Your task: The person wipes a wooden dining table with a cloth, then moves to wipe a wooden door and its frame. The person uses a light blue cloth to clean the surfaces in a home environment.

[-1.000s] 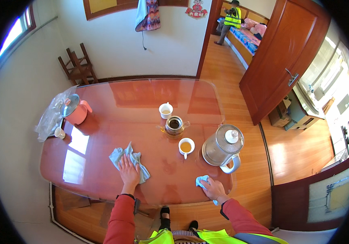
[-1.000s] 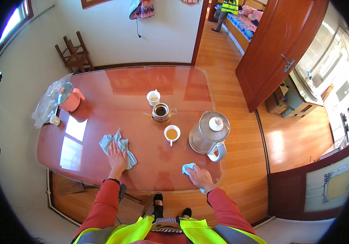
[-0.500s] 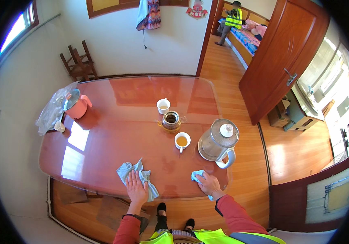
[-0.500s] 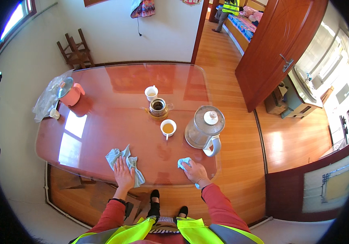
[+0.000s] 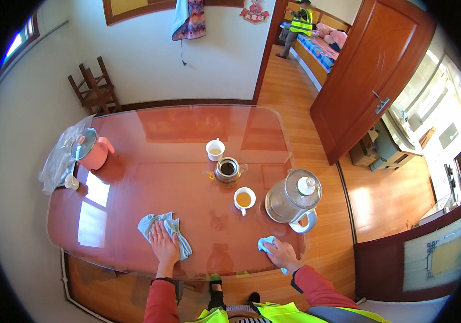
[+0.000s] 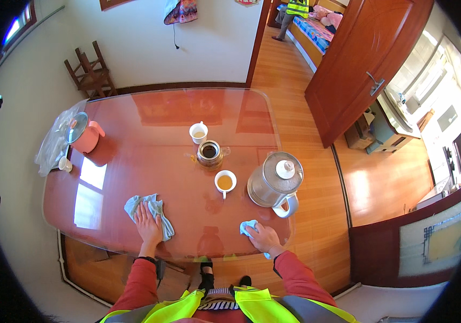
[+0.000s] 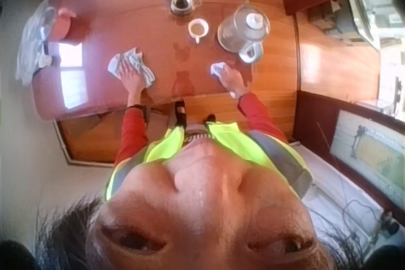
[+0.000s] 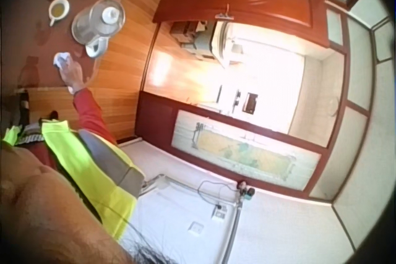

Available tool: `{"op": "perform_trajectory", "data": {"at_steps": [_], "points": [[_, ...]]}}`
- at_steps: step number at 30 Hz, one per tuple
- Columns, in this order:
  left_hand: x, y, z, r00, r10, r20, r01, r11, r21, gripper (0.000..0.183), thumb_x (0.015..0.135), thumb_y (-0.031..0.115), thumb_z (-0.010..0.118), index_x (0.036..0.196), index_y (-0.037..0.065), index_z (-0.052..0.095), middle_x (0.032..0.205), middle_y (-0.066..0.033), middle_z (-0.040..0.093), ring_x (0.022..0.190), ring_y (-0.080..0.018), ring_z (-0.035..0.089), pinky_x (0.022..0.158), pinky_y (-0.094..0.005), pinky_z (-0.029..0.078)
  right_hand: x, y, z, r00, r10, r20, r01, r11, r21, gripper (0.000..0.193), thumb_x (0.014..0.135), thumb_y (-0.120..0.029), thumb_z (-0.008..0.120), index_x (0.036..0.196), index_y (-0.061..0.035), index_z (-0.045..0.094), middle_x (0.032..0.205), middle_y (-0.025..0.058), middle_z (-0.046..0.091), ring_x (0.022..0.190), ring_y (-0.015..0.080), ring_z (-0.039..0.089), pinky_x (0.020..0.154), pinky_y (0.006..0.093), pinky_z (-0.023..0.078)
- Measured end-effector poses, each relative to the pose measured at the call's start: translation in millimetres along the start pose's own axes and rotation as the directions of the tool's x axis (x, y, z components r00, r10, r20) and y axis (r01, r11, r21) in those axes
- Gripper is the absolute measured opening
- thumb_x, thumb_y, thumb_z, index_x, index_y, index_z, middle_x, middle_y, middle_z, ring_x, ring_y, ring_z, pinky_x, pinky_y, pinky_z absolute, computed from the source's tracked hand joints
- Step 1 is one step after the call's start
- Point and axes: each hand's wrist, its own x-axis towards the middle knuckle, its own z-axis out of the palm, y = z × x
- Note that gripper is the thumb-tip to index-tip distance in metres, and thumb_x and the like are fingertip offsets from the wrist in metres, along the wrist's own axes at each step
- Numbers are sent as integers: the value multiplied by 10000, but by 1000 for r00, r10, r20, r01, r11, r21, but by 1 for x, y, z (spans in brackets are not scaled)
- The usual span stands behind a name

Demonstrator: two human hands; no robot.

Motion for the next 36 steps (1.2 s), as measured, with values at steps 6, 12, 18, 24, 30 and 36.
{"op": "perform_trajectory", "data": {"at_steps": [6, 12, 18, 24, 30, 36], "points": [[-1, -2, 4, 1000, -5, 8, 5, 1000, 18, 664, 892, 293, 533, 1443, -14, 324, 1521, -192, 299, 1420, -326, 255, 1159, -486, 152, -1, 1, 2, 1000, -7, -5, 7, 1000, -5, 418, 765, -206, 699, 1164, -202, 573, 913, 85, 539, 693, 274, 620, 574, 413, 511], [-5, -1, 11, 1000, -4, 5, 4, 1000, -1, 633, 896, 247, 527, 1419, -60, 347, 1526, -201, 288, 1429, -328, 238, 1164, -485, 137, -3, 3, 9, 999, -21, -50, 19, 999, -27, 388, 787, -221, 679, 1161, -211, 576, 916, 86, 540, 670, 272, 619, 563, 409, 511], [-45, 9, 8, 996, 87, 30, -85, 994, -63, 584, 895, 201, 524, 1364, -120, 389, 1497, -221, 331, 1414, -341, 267, 1162, -489, 164, -6, 0, 9, 996, -15, -86, 13, 999, -31, 333, 826, -204, 637, 1154, -223, 584, 918, 94, 542, 630, 281, 609, 558, 413, 508], [-107, 26, 7, 995, 94, 21, -85, 962, -259, 489, 923, 161, 472, 1332, -103, 428, 1428, -256, 407, 1361, -392, 337, 1141, -504, 221, -23, -13, 4, 997, 47, -55, -45, 999, 27, 273, 858, -208, 588, 1131, -204, 576, 947, 119, 557, 672, 308, 639, 587, 434, 528], [-139, 23, -11, 957, -16, 289, 163, 855, -493, 399, 1017, 273, 375, 1101, -69, 564, 1012, -216, 631, 919, -370, 586, 841, -400, 468, -147, -3, -22, 994, 30, 102, -46, 985, 164, 281, 896, -239, 540, 1174, -214, 564, 1009, 115, 575, 761, 335, 654, 614, 452, 538], [-180, 101, -84, 815, 23, 579, 561, 217, -798, 394, 1046, 339, 360, 1175, 18, 548, 1036, -27, 614, 880, -137, 556, 801, -279, 476, -330, 51, -56, 858, 503, 106, -514, 838, 185, 279, 879, -263, 575, 1152, -216, 605, 1003, 108, 620, 816, 335, 652, 668, 453, 538]]}}
